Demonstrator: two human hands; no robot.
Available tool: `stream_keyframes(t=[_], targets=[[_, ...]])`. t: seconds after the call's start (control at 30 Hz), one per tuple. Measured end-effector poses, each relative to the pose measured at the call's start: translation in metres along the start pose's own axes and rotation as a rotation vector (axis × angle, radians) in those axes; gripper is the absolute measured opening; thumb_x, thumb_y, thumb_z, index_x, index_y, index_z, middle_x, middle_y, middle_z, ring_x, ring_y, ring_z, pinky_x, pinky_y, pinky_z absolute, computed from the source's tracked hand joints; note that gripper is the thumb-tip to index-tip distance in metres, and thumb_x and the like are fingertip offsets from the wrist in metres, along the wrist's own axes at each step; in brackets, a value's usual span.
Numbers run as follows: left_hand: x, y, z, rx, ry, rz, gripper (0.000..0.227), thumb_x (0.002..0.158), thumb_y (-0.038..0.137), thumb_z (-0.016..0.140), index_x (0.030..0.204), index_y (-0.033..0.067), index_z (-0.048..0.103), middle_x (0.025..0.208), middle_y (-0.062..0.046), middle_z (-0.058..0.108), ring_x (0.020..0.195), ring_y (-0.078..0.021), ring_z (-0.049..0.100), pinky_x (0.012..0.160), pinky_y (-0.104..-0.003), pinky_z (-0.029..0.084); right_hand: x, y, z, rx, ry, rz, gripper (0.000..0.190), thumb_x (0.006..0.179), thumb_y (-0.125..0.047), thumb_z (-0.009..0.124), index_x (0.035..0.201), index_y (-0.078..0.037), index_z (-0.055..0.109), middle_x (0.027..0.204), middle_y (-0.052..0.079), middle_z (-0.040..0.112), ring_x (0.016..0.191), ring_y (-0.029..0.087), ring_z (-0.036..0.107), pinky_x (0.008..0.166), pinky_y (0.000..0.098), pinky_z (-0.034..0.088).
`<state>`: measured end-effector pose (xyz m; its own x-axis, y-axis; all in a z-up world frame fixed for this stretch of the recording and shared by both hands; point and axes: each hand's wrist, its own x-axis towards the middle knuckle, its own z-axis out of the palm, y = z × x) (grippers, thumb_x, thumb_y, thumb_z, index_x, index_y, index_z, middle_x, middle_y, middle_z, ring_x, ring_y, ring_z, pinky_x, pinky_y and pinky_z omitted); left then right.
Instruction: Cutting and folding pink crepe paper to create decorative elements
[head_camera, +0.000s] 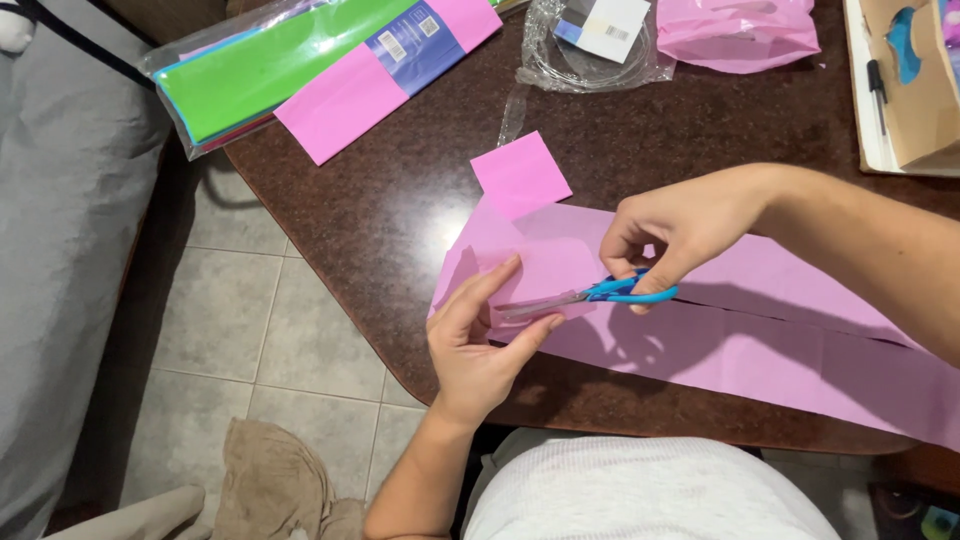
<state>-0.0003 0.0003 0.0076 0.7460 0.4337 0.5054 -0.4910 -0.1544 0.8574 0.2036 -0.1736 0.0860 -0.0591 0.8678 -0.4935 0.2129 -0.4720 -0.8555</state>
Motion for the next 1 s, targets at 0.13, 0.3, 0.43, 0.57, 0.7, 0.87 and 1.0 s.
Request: stream_keyframes(t=[0.13, 0.3, 0.43, 0.57, 0.7, 0.87, 1.0], targets=[[-0.001, 0.0, 0.0, 0.019, 0.006, 0.003, 0.065, 0.065, -0.002, 0.097, 0.125, 0.0, 0.071, 0.107, -0.017, 0.073, 0.097, -0.0177, 0.071, 0.082, -0.033, 0.062, -0.004, -0.004, -0.001, -0.001, 0.028, 0.03, 0.017, 0.08, -0.01, 0.088, 0.072, 0.004, 0.082, 0.059, 0.009, 0.075, 0.056, 0.011, 0.053, 0.047, 0.0216, 0.05], [-0.004, -0.002, 0.002, -0.022, -0.006, -0.016, 0.066, 0.065, -0.003, 0.097, 0.126, -0.0001, 0.071, 0.108, -0.016, 0.072, 0.097, -0.0177, 0.071, 0.081, -0.034, 0.063, 0.006, 0.004, 0.002, -0.017, 0.018, -0.003, 0.016, 0.081, -0.01, 0.088, 0.072, 0.002, 0.082, 0.06, 0.008, 0.076, 0.056, 0.009, 0.052, 0.047, 0.0217, 0.05], [-0.003, -0.004, 0.002, -0.032, -0.003, -0.011, 0.066, 0.065, -0.004, 0.096, 0.126, -0.0009, 0.071, 0.108, -0.017, 0.072, 0.099, -0.0186, 0.071, 0.082, -0.034, 0.063, 0.01, -0.006, 0.006, -0.008, 0.007, -0.007, 0.015, 0.081, -0.011, 0.088, 0.074, 0.002, 0.083, 0.06, 0.007, 0.075, 0.057, 0.009, 0.052, 0.049, 0.0208, 0.051], [-0.004, -0.005, 0.002, -0.021, 0.0, -0.016, 0.067, 0.065, -0.004, 0.097, 0.126, -0.0002, 0.071, 0.108, -0.016, 0.072, 0.099, -0.0188, 0.071, 0.084, -0.034, 0.062, 0.011, -0.007, 0.006, -0.007, 0.0, -0.002, 0.015, 0.081, -0.012, 0.088, 0.076, 0.002, 0.084, 0.06, 0.008, 0.074, 0.057, 0.009, 0.054, 0.049, 0.0211, 0.052], [-0.005, -0.008, 0.002, -0.013, 0.003, -0.02, 0.068, 0.064, -0.003, 0.097, 0.127, 0.0008, 0.071, 0.108, -0.015, 0.072, 0.099, -0.0188, 0.071, 0.085, -0.034, 0.062, 0.013, -0.005, 0.007, 0.002, -0.006, -0.013, 0.015, 0.081, -0.01, 0.087, 0.075, 0.003, 0.083, 0.057, 0.006, 0.07, 0.057, 0.009, 0.052, 0.049, 0.0215, 0.052], [-0.003, -0.007, 0.0, -0.026, 0.001, -0.041, 0.067, 0.065, -0.003, 0.096, 0.127, 0.0016, 0.071, 0.107, -0.016, 0.072, 0.098, -0.0195, 0.07, 0.083, -0.035, 0.061, 0.003, -0.004, 0.003, 0.006, 0.007, -0.068, 0.015, 0.079, -0.008, 0.089, 0.071, 0.002, 0.08, 0.055, 0.006, 0.068, 0.056, 0.01, 0.054, 0.049, 0.0227, 0.053], [-0.002, -0.019, -0.016, 0.204, 0.092, -0.153, 0.06, 0.073, 0.009, 0.093, 0.128, 0.0068, 0.07, 0.116, -0.007, 0.076, 0.093, -0.0069, 0.067, 0.079, -0.018, 0.052, -0.031, 0.008, -0.016, -0.158, 0.039, -0.241, 0.021, 0.087, -0.03, 0.075, 0.081, -0.01, 0.075, 0.072, -0.001, 0.075, 0.059, 0.008, 0.066, 0.052, 0.0231, 0.057]])
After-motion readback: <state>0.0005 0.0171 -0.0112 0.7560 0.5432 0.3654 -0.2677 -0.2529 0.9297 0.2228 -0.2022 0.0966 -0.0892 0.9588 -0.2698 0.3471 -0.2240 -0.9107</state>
